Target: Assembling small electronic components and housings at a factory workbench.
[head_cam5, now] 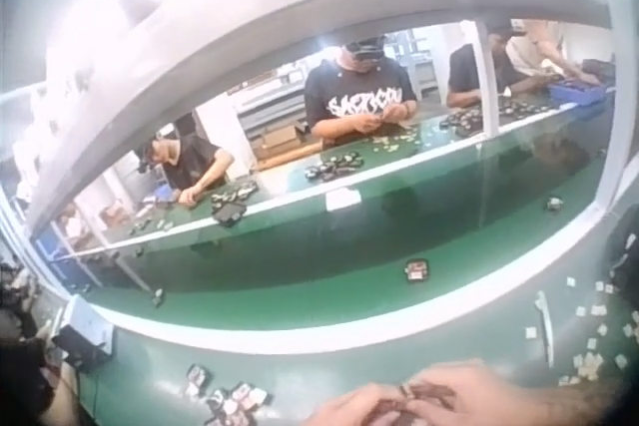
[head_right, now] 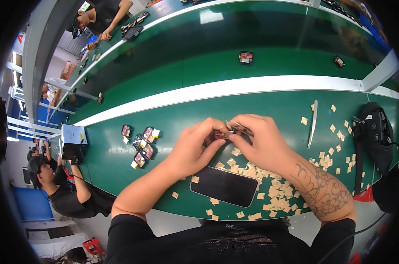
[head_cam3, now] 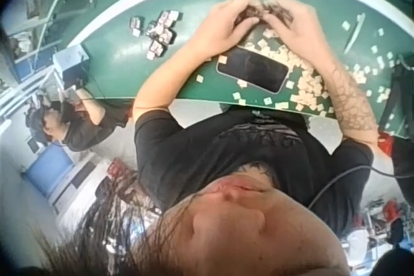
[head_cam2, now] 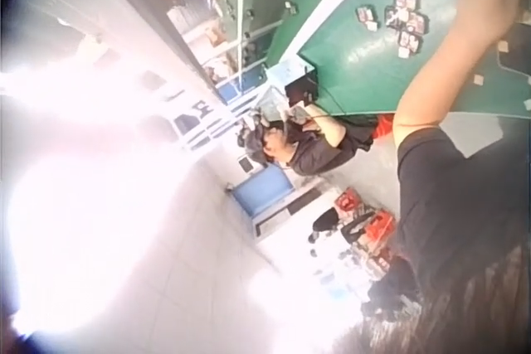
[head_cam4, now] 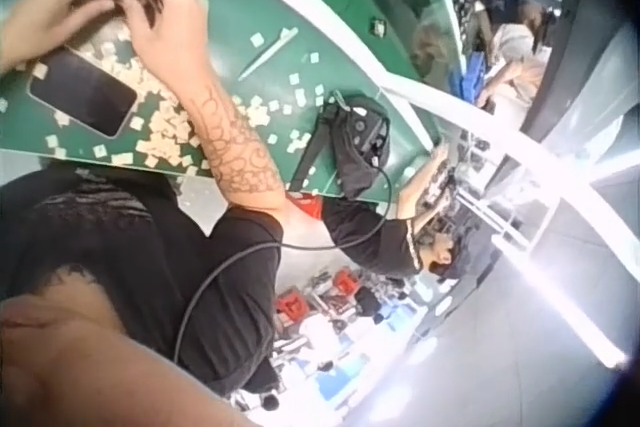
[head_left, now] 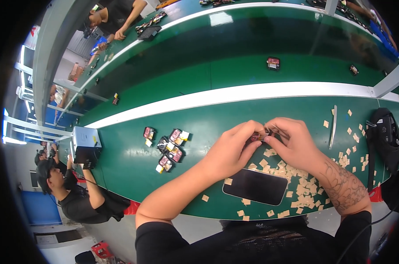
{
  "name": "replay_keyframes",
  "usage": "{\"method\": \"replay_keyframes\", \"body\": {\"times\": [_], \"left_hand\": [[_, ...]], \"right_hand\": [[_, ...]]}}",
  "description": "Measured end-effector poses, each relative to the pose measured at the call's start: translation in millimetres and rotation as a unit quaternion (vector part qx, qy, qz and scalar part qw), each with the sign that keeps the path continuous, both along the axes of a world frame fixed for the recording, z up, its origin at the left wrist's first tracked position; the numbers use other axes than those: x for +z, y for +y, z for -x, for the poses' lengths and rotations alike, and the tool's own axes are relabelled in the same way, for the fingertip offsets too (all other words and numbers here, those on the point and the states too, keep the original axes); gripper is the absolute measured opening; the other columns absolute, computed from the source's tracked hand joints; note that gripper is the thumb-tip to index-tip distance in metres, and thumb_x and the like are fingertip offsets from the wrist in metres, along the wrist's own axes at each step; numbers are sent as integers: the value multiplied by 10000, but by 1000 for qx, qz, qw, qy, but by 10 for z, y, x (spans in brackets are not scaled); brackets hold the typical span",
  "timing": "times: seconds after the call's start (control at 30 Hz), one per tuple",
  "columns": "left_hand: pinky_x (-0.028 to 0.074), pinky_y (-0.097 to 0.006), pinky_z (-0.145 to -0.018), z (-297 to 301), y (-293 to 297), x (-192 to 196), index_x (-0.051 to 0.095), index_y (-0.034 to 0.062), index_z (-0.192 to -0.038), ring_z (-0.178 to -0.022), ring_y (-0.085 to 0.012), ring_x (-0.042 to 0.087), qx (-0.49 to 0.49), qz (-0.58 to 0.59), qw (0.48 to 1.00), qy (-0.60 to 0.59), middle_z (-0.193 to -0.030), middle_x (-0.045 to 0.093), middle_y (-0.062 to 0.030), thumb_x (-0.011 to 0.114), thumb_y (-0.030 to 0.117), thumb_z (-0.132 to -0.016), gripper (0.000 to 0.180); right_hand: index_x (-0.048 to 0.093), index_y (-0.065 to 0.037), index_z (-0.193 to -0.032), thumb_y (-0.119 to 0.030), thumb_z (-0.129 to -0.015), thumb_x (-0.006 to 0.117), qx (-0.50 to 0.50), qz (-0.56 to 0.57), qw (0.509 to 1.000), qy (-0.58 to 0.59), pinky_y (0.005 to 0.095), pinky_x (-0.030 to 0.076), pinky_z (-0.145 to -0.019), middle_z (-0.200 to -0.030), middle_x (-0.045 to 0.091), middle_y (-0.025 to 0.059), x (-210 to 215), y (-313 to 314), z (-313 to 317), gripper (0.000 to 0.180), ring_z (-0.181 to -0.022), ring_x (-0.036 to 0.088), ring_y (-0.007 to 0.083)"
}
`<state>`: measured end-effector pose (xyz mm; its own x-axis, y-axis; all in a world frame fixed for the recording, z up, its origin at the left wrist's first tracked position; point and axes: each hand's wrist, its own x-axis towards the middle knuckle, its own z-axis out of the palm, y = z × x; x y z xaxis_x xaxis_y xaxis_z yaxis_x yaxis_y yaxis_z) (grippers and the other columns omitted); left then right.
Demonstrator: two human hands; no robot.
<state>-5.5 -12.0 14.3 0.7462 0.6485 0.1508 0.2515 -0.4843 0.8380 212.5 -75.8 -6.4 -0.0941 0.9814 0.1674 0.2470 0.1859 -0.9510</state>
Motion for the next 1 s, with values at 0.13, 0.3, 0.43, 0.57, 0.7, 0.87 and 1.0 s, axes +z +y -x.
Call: {"method": "replay_keyframes", "body": {"times": [0.13, 0.3, 0.43, 0.57, 0.7, 0.87, 1.0], "left_hand": [[553, -334, -743, -22, 17, -107, 481, 25, -1166, -791, -190, 664, 20, 113, 993, -29, -1050, 679, -142, 617, -85, -1036, 219], [557, -348, -730, -72, 226, -82, 419, 51, -1150, -794, -168, 677, 38, -13, 998, 47, -943, 683, -128, 581, -44, -1069, 205], [558, -419, -711, -90, 903, -22, 434, 48, -1197, -772, -269, 725, 171, -49, 978, 113, -848, 706, -170, 600, 55, -1082, 203], [590, -389, -715, 236, 1771, -33, 376, 44, -1514, -801, -259, 759, 251, -35, 961, 113, -912, 743, -145, 646, 109, -1063, 529], [608, -367, -821, 549, 1869, 68, 340, 54, -1622, -1016, -227, 737, 278, 25, 953, 119, -1153, 729, -165, 698, 188, -1058, 681], [532, -446, -1057, 821, 1054, 312, 587, 72, -1434, -1219, -339, 663, 154, -166, 925, 305, -1283, 668, -163, 807, 154, -930, 556], [543, -463, -1014, 1119, 329, 520, 608, 93, -1392, -1197, -387, 649, 181, -140, 894, 386, -1243, 652, -166, 862, 81, -849, 600]], "right_hand": [[721, 38, -1096, 11, -949, 755, -7, 2, 1000, -26, 337, 565, -739, -936, 721, 132, 92, 15, -10, 153, -812, 708, 211], [703, 16, -1195, 1, -949, 746, -48, -61, 995, -59, 365, 587, -770, -988, 713, 156, 20, 29, -10, 250, -877, 736, 282], [670, -5, -1296, -61, -973, 741, -98, -115, 984, -94, 404, 598, -827, -1048, 703, 168, -58, 14, -52, 335, -967, 744, 327], [684, -4, -1242, -97, -1017, 697, -78, -84, 991, -65, 437, 581, -824, -1032, 688, 168, -16, 14, -38, 243, -948, 729, 353], [691, -5, -1168, -95, -1069, 611, -55, -77, 991, -96, 475, 546, -781, -1005, 655, 174, -10, 28, -69, 156, -894, 684, 400], [689, -3, -1149, -100, -1083, 586, -71, -83, 990, -85, 478, 538, -766, -996, 650, 178, -68, 33, -146, 156, -867, 670, 411], [695, 1, -1137, -95, -1084, 587, -59, -76, 993, -73, 470, 538, -761, -1000, 652, 181, -37, 58, -136, 153, -856, 672, 404]]}}
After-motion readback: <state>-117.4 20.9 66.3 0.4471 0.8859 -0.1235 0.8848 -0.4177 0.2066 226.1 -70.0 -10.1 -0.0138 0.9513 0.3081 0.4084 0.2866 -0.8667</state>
